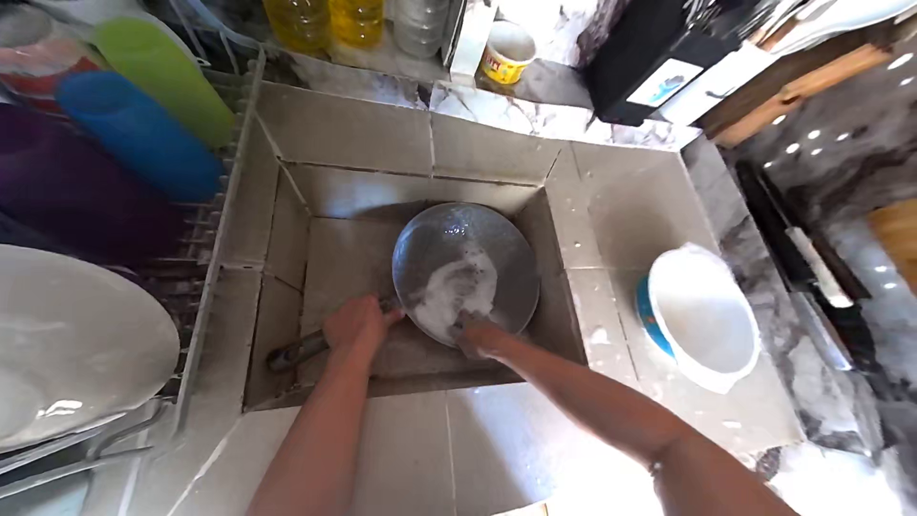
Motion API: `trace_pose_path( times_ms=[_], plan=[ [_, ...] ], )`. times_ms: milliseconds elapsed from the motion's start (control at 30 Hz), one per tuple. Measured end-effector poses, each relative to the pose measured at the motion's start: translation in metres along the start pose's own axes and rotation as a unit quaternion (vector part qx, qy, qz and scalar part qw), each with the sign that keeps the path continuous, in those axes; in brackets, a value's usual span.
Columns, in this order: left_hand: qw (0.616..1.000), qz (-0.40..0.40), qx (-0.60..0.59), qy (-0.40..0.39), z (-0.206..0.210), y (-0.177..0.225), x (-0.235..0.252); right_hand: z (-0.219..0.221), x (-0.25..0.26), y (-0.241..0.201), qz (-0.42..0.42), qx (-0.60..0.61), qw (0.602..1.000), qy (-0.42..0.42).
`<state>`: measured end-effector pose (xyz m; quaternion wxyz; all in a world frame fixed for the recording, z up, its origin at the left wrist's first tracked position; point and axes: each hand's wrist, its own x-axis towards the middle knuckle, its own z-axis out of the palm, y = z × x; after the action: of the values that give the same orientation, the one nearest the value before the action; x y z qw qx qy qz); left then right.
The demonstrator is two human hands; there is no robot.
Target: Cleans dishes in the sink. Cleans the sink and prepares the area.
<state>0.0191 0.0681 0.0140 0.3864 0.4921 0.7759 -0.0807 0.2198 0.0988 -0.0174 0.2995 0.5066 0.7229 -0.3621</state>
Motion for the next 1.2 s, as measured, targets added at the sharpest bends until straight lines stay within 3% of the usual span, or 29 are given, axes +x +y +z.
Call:
trace_pose_path(
  times_ms=[67, 133, 267, 367, 500, 600, 700, 767, 833, 933, 1067, 1133, 1200],
  plan=[
    [1.0, 0.003, 0.005, 0.002, 0.0, -0.002, 0.001, 0.003, -0.005, -0.013, -0.003, 0.108, 0.994, 0.027],
    [1.0, 0.01, 0.007, 0.007, 0.0, -0.004, 0.002, 0.002, -0.013, -0.006, -0.004, 0.124, 0.991, 0.043],
    [1.0, 0.01, -0.005, 0.008, 0.002, -0.006, 0.002, -0.018, -0.005, 0.047, 0.061, -0.076, 0.99, 0.099],
    [1.0, 0.013, -0.007, 0.009, 0.001, -0.006, 0.004, -0.045, 0.043, 0.08, 0.053, -0.134, 0.967, 0.208],
    [1.0, 0.012, 0.017, 0.009, 0.003, -0.005, 0.007, -0.044, 0.11, 0.043, -0.01, 0.043, 0.935, 0.352],
    [1.0, 0.013, 0.018, 0.011, 0.004, -0.006, 0.009, -0.026, 0.105, 0.006, -0.094, 0.075, 0.944, 0.308],
    [1.0, 0.015, 0.006, 0.014, 0.004, -0.006, 0.009, -0.012, 0.075, -0.009, -0.155, 0.044, 0.969, 0.186],
    [1.0, 0.01, 0.005, 0.011, 0.001, -0.006, 0.005, -0.012, 0.046, -0.005, -0.138, -0.003, 0.986, 0.089],
    [1.0, 0.006, 0.004, 0.007, -0.001, -0.004, 0.004, -0.018, 0.02, 0.017, -0.063, -0.055, 0.996, 0.043],
    [1.0, 0.006, 0.006, -0.001, -0.001, -0.004, 0.004, -0.035, 0.021, 0.056, 0.044, -0.075, 0.991, 0.098],
    [1.0, 0.002, 0.01, -0.009, 0.001, -0.005, 0.009, -0.049, 0.087, 0.055, 0.015, 0.021, 0.965, 0.261],
    [1.0, 0.001, 0.011, -0.004, 0.0, -0.004, 0.01, -0.041, 0.085, 0.03, -0.017, 0.062, 0.966, 0.249],
    [1.0, 0.004, 0.014, -0.004, 0.0, -0.006, 0.01, -0.026, 0.059, 0.027, -0.061, 0.035, 0.983, 0.169]
  ],
)
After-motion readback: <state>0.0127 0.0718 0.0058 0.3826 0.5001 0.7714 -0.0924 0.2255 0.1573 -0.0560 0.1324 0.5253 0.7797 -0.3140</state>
